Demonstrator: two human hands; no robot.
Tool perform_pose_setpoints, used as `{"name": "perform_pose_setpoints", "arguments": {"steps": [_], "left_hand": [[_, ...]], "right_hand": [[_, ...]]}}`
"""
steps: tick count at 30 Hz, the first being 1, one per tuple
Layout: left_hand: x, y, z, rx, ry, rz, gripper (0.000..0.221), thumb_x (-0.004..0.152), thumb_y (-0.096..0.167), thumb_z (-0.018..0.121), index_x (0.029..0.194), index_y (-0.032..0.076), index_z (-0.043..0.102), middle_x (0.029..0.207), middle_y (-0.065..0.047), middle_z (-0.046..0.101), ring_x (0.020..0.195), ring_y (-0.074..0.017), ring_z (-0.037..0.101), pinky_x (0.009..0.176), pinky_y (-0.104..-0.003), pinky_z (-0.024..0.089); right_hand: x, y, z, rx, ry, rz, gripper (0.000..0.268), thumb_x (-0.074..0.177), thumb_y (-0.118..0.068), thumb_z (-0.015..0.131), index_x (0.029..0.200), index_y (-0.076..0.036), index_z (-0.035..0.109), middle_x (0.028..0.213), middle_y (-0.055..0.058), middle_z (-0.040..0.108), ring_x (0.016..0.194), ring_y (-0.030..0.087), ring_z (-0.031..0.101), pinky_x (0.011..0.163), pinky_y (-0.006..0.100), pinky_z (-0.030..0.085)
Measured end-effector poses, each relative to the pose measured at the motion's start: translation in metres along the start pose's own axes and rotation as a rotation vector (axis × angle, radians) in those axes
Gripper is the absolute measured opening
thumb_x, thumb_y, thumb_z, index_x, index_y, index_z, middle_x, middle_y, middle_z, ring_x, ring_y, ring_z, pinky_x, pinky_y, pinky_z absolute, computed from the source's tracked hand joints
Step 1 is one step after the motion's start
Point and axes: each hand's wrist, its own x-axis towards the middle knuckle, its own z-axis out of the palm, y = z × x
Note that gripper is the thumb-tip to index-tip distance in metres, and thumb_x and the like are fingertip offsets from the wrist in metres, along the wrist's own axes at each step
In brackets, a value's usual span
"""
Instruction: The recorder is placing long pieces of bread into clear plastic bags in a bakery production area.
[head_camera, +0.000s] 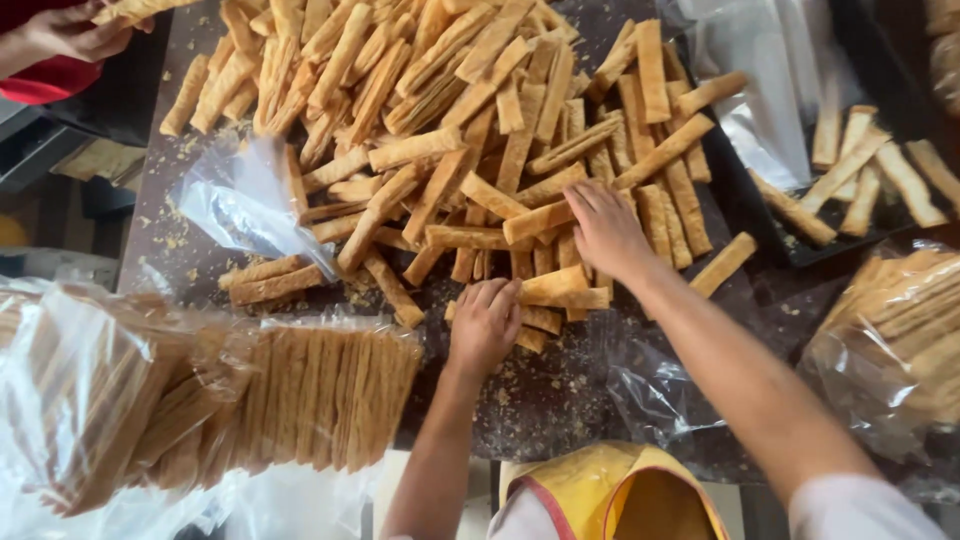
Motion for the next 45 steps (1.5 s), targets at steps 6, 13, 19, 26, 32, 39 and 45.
{"name": "perform_pose_setpoints", "arguments": {"steps": [6, 13, 19, 26, 32, 39, 45], "left_hand": [[-0.052, 0.017, 0.009, -0.812, 0.034, -0.946, 0.040, 0.096, 0.014, 0.062, 0.135, 0.008, 0.059, 0.119, -0.005, 0.065, 0.099, -0.0162, 0.068, 0.084, -0.035, 0.062], [-0.080, 0.026, 0.056, -1.636, 0.305, -0.881, 0.039, 0.101, 0.009, 0.062, 0.138, -0.003, 0.058, 0.123, -0.010, 0.067, 0.108, -0.0172, 0.065, 0.093, -0.032, 0.054], [-0.055, 0.083, 0.061, -1.488, 0.005, -0.687, 0.053, 0.095, 0.003, 0.066, 0.145, 0.001, 0.049, 0.126, -0.009, 0.066, 0.113, -0.0167, 0.064, 0.098, -0.030, 0.053], [-0.064, 0.127, 0.076, -1.264, -0.083, -0.613, 0.054, 0.096, 0.007, 0.068, 0.148, 0.000, 0.053, 0.121, -0.009, 0.070, 0.104, -0.0143, 0.066, 0.090, -0.029, 0.055], [-0.081, 0.137, 0.077, -1.228, -0.160, -0.686, 0.052, 0.095, 0.007, 0.070, 0.144, -0.004, 0.056, 0.120, -0.011, 0.073, 0.105, -0.0134, 0.068, 0.091, -0.027, 0.056], [-0.097, 0.159, 0.065, -1.065, -0.128, -0.636, 0.051, 0.095, 0.012, 0.072, 0.141, -0.005, 0.055, 0.123, -0.014, 0.072, 0.108, -0.0165, 0.069, 0.092, -0.029, 0.057], [-0.117, 0.175, 0.059, -0.493, -0.049, -0.222, 0.073, 0.089, 0.015, 0.080, 0.147, -0.011, 0.043, 0.134, -0.031, 0.058, 0.123, -0.0420, 0.058, 0.104, -0.047, 0.049]], "right_hand": [[0.007, -0.026, -0.010, -0.350, -0.427, -0.049, 0.065, 0.092, -0.014, 0.064, 0.153, -0.013, 0.042, 0.139, 0.013, 0.050, 0.138, 0.028, 0.038, 0.124, 0.052, 0.017], [-0.101, -0.045, -0.021, 0.141, -0.222, 0.255, 0.041, 0.095, -0.030, 0.071, 0.123, -0.001, 0.063, 0.119, 0.014, 0.064, 0.094, 0.022, 0.066, 0.083, 0.036, 0.057], [-0.208, -0.047, 0.016, 1.290, 0.034, 0.767, 0.042, 0.102, -0.031, 0.061, 0.131, -0.001, 0.063, 0.106, 0.008, 0.070, 0.092, 0.016, 0.068, 0.079, 0.032, 0.055], [-0.247, -0.069, -0.026, 1.521, 0.079, 0.831, 0.043, 0.101, -0.023, 0.058, 0.140, -0.004, 0.059, 0.118, 0.006, 0.070, 0.099, 0.015, 0.070, 0.079, 0.032, 0.061], [-0.278, -0.060, -0.016, 1.521, 0.016, 0.849, 0.045, 0.096, -0.018, 0.066, 0.138, -0.002, 0.058, 0.119, 0.005, 0.069, 0.097, 0.013, 0.069, 0.072, 0.030, 0.060], [-0.286, -0.074, -0.018, 1.528, 0.064, 0.823, 0.051, 0.091, -0.013, 0.071, 0.139, -0.006, 0.055, 0.112, 0.004, 0.068, 0.094, 0.013, 0.068, 0.070, 0.030, 0.060], [-0.289, -0.089, 0.013, 1.414, 0.150, 0.814, 0.048, 0.088, -0.015, 0.077, 0.131, 0.000, 0.061, 0.113, 0.009, 0.070, 0.097, 0.017, 0.070, 0.079, 0.033, 0.061]]}}
